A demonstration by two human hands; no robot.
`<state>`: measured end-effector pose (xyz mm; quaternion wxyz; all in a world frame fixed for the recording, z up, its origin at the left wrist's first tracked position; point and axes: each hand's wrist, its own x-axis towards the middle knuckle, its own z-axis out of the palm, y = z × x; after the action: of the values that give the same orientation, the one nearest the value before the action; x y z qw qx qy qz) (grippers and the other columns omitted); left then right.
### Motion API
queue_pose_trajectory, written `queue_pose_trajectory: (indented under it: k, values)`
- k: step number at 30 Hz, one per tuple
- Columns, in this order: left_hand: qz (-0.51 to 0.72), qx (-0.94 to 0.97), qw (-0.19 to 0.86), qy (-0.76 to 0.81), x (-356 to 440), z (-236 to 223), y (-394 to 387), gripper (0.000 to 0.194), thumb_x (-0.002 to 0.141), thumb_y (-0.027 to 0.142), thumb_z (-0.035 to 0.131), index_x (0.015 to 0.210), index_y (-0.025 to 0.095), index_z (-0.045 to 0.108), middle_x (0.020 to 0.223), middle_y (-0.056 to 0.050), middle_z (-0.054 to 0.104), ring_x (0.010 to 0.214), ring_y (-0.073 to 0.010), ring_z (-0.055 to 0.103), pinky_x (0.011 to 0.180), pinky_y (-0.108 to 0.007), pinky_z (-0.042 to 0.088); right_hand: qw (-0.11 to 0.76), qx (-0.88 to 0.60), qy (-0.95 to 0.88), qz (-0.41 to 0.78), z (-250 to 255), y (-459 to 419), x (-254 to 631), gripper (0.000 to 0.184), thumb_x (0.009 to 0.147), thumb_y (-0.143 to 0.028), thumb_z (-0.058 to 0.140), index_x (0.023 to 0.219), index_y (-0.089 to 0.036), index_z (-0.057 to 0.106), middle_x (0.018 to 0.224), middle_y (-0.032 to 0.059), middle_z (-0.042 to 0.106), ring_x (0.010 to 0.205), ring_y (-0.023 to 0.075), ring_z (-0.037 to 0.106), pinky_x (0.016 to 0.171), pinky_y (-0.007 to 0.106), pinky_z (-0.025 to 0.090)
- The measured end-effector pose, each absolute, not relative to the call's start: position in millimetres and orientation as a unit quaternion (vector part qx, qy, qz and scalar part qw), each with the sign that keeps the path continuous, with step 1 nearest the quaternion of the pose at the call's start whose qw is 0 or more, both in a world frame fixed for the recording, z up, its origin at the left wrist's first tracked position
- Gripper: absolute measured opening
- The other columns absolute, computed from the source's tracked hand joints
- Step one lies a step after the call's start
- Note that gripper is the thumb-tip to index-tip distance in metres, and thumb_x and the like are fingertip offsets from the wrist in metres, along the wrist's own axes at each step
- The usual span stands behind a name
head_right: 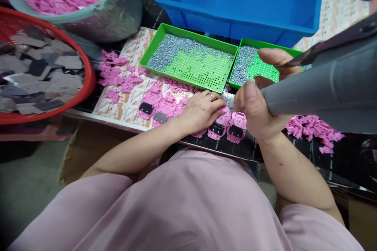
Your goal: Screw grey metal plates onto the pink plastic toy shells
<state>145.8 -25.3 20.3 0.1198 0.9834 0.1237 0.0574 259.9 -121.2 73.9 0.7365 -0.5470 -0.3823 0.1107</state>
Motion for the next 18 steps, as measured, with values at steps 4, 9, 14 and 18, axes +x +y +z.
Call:
queue_pose_trajectory:
  k: [4,9,14,18]
  values:
    - [0.056,0.985,0.111,0.122,147,22,-26,0.021,0.094,0.031,0.050,0.103,0.021,0.066,0.103,-0.004,0.065,0.092,-0.0206,0.054,0.073,-0.032,0.038,0.747,-0.492,-0.428,0.131,73,-116,256,0.021,0.082,-0.033,0.064,0.103,-0.035,0.060,0.050,-0.0076,0.040,0.034,0.0116,0.041,0.035,0.031,0.037]
    - [0.026,0.985,0.119,0.126,148,27,-26,0.020,0.095,0.030,0.049,0.101,0.021,0.065,0.105,-0.004,0.064,0.095,-0.0212,0.054,0.075,-0.033,0.040,0.735,-0.482,-0.457,0.136,64,-116,261,0.025,0.083,-0.024,0.064,0.106,-0.033,0.061,0.049,-0.0076,0.045,0.036,0.0124,0.044,0.036,0.030,0.040]
    - [0.027,0.984,0.122,0.128,149,26,-25,0.018,0.093,0.028,0.050,0.100,0.020,0.064,0.104,-0.005,0.063,0.095,-0.0212,0.054,0.074,-0.032,0.041,0.703,-0.491,-0.499,0.125,58,-112,265,0.022,0.084,-0.027,0.064,0.104,-0.033,0.059,0.052,-0.0073,0.043,0.037,0.0121,0.046,0.037,0.029,0.041]
    - [0.046,0.983,0.119,0.129,150,20,-25,0.019,0.094,0.027,0.048,0.099,0.019,0.064,0.102,-0.006,0.063,0.094,-0.0209,0.054,0.071,-0.032,0.042,0.686,-0.488,-0.530,0.105,56,-106,265,0.020,0.083,-0.025,0.064,0.102,-0.030,0.060,0.053,-0.0076,0.036,0.036,0.0097,0.043,0.034,0.027,0.033]
